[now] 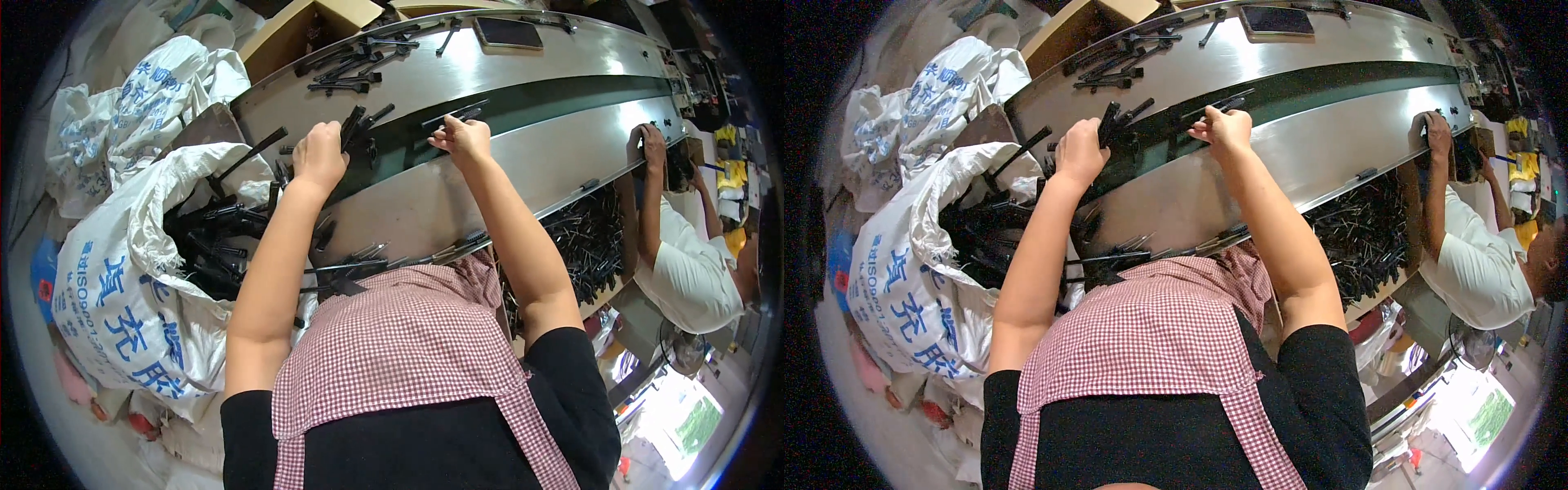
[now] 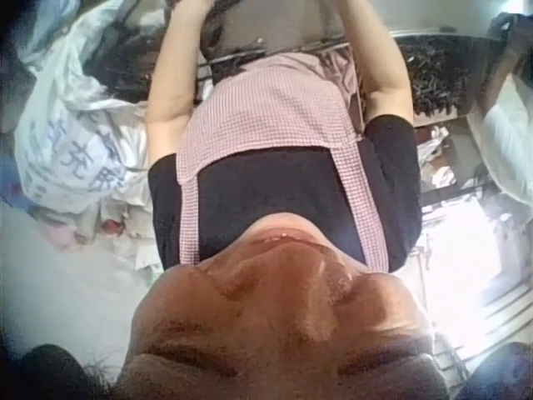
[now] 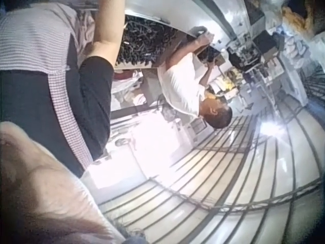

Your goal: The person sorts small black plastic components by hand, transferring them from a large floppy plastic bag into a metal tray.

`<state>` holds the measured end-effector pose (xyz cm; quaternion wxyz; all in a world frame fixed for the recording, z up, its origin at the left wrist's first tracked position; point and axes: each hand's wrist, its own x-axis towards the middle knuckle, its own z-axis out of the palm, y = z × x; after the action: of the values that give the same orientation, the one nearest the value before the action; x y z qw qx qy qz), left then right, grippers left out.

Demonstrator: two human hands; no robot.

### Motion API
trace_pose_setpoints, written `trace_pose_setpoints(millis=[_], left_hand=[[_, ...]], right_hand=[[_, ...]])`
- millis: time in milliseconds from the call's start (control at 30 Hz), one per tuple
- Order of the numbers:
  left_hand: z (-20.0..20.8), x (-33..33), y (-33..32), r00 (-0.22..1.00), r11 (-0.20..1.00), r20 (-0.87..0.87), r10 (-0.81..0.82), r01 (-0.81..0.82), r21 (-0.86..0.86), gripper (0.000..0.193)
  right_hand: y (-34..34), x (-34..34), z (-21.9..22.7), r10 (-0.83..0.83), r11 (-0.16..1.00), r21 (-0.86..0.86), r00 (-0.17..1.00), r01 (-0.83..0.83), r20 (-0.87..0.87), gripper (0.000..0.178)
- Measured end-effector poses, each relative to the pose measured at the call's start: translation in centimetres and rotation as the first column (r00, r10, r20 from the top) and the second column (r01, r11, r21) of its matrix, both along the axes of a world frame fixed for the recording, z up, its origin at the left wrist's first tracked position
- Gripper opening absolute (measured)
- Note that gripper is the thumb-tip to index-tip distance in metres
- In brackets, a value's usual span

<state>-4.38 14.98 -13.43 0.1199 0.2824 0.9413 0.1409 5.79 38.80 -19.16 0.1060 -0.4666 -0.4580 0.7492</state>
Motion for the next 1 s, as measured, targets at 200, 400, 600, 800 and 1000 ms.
trace_pose_setpoints(millis=[200, 400, 600, 800, 1000], left_hand=[[-1.1, 1.1, 1.0, 1.0, 1.0, -0.01, -0.005, 0.004, -0.016, 0.023], [-1.0, 1.9, 2.5, 0.998, 0.996, 0.065, -0.013, 0.018, -0.085, 0.018], [-2.3, 2.4, 3.7, 0.995, 0.995, 0.094, -0.016, 0.026, -0.099, 0.021], [-2.1, 2.3, 5.1, 0.995, 1.0, 0.102, -0.015, 0.018, -0.025, 0.023], [-2.3, 2.5, 5.6, 0.988, 1.0, 0.152, 0.01, -0.008, -0.015, 0.024]], right_hand=[[5.6, 3.1, 1.4, 0.157, 0.087, 0.872, 0.871, -0.482, 0.466, 0.013], [10.3, 1.4, 2.3, 0.112, -0.407, 0.739, 0.773, -0.537, 0.624, 0.009], [11.1, 2.6, -0.4, 0.18, -0.318, 0.687, 0.67, -0.653, 0.72, 0.006], [11.1, 1.5, 0.0, 0.206, -0.289, 0.799, 0.781, -0.527, 0.589, 0.006], [17.7, 2.3, 0.2, -0.024, -0.494, 0.649, 0.756, -0.578, 0.654, 0.008]])
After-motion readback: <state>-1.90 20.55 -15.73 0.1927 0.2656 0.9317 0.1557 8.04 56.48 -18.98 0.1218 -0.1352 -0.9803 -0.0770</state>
